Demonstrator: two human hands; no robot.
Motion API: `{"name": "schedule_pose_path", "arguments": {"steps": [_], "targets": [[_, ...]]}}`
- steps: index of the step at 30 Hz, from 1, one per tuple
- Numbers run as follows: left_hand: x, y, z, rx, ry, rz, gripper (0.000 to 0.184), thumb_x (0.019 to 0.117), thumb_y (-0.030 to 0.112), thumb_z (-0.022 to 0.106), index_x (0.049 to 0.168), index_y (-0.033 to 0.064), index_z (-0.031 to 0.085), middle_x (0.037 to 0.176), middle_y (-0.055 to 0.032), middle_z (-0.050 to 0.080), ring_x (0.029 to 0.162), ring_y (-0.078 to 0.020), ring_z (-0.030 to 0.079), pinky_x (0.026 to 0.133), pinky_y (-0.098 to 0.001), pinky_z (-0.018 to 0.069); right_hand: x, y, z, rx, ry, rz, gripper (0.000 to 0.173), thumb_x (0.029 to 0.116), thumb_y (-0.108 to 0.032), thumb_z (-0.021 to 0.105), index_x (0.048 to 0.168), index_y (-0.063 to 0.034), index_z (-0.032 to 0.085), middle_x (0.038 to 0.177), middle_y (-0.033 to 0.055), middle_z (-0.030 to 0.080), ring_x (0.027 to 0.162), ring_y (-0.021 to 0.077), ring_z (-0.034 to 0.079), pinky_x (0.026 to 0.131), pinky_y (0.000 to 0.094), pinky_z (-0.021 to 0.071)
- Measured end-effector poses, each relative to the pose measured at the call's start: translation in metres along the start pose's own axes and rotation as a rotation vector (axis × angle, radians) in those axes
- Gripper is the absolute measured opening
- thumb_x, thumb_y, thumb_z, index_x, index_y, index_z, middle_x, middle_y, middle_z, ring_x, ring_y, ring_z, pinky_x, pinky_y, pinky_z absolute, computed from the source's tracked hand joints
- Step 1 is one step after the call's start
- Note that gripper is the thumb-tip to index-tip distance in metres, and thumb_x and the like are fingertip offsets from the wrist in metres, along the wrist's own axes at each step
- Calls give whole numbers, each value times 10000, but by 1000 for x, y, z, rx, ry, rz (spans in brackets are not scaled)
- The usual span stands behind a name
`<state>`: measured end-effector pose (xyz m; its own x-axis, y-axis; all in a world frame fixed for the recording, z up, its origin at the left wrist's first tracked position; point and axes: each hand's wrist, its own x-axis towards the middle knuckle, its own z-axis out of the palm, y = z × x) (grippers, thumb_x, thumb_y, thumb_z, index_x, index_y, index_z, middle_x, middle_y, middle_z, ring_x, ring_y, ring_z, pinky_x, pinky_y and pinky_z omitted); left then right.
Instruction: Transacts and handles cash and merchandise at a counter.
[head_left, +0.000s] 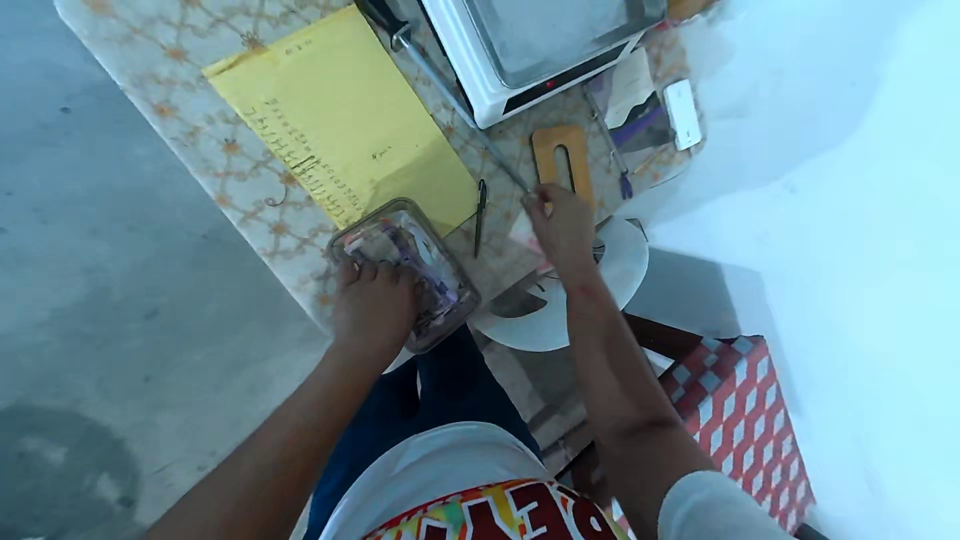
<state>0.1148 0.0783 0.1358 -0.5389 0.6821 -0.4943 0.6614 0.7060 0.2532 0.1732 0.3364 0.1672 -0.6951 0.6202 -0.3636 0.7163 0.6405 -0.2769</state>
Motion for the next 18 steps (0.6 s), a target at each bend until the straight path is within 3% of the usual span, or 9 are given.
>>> {"name": "schedule_pose_path", "arguments": {"steps": [2,5,8,13,16,18], "targets": [[4,3,0,18,-17,-34,357,992,284,647,1302,112,689,1262,-209,661,1217,-428,593,1145,-678,261,46,29,11,-104,-46,223,600,1002,-477,623,1413,-43,580,1400,233,576,1187,419,628,945,600,523],[6,3,5,18,59,-45,305,973,281,679,1226,116,724,1201,-208,685,1182,-439,611,1116,-694,296,76,48,25,-157,-89,307,680,932,-503,718,1387,-17,579,1464,243,496,1161,421,634,906,581,553],[4,4,5,26,104,-52,267,956,243,704,1188,116,741,1148,-199,703,1136,-426,636,1104,-674,321,81,56,23,-83,-110,315,597,925,-405,743,1352,-17,593,1385,235,562,1172,416,627,916,594,535],[3,9,-1,-42,137,-104,213,941,132,716,1142,68,747,1129,-211,703,1125,-431,639,1095,-659,352,77,71,1,24,-145,299,649,876,-412,782,1329,6,576,1174,269,665,1093,450,652,887,654,517],[3,4,-1,-147,262,-66,233,943,-13,657,1164,26,720,1177,-237,679,1131,-451,637,1038,-642,428,74,82,-3,21,-96,271,672,853,-409,797,1346,-12,572,1168,268,666,1082,456,649,875,671,506],[6,-4,-3,-174,305,25,309,924,-93,618,1187,35,719,1253,-207,667,1188,-435,618,1034,-623,448,73,88,0,2,-85,262,654,863,-368,791,1363,-17,557,1188,275,659,1096,464,644,879,674,502]]}}
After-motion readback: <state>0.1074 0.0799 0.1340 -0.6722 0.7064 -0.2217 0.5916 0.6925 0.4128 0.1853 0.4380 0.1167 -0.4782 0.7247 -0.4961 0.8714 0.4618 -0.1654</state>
